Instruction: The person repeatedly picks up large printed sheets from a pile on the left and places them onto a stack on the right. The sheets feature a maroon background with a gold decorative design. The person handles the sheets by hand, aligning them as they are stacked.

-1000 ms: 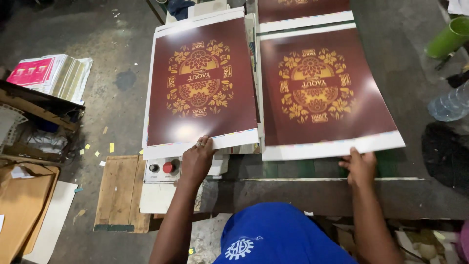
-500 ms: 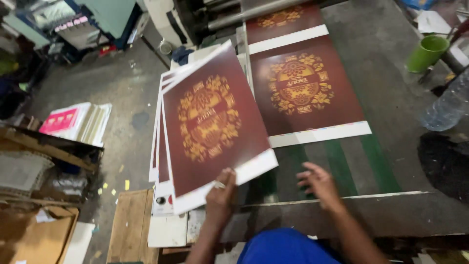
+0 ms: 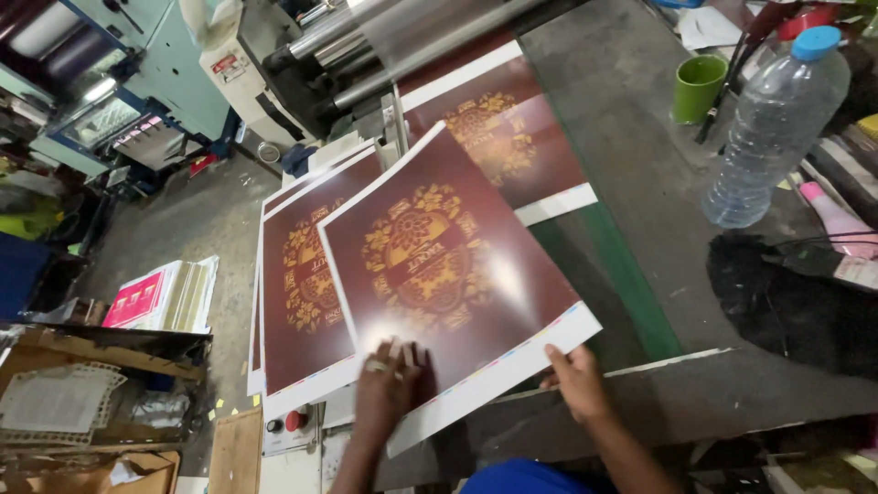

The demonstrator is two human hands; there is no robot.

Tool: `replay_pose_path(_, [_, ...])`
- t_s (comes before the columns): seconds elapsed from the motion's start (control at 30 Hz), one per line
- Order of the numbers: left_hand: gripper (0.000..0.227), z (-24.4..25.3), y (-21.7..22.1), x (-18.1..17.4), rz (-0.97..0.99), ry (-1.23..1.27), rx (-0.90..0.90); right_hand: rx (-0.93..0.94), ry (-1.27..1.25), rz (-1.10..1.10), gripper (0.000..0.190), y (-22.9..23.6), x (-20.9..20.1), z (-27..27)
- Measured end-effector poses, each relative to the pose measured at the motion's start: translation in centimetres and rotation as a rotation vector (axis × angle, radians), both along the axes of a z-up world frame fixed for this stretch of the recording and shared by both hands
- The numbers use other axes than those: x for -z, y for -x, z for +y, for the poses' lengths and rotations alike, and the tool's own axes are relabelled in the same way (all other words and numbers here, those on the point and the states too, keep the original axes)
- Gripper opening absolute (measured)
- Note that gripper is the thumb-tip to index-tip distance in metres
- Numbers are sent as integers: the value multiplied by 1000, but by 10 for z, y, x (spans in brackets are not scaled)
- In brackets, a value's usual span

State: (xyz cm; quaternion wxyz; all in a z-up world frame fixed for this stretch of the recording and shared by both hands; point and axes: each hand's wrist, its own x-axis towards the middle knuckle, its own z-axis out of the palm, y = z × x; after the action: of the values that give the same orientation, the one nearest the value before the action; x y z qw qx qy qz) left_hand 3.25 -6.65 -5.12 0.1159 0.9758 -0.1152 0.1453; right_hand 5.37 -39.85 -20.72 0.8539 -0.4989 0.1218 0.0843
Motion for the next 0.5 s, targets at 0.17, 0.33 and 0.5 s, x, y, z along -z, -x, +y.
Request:
replay_pose_path(0.17, [73,60,-14,2,16,-141,-196,129,81,-36,23,10,-4,-54])
replay_pose_path(0.33, [111,64,-6,0,237,-403,-307,220,103,-37,22,25,11,-93])
replay_pose_path(0.5, [58,109,5,31,75,-390,-156,289,128,32,25,53,30,-122])
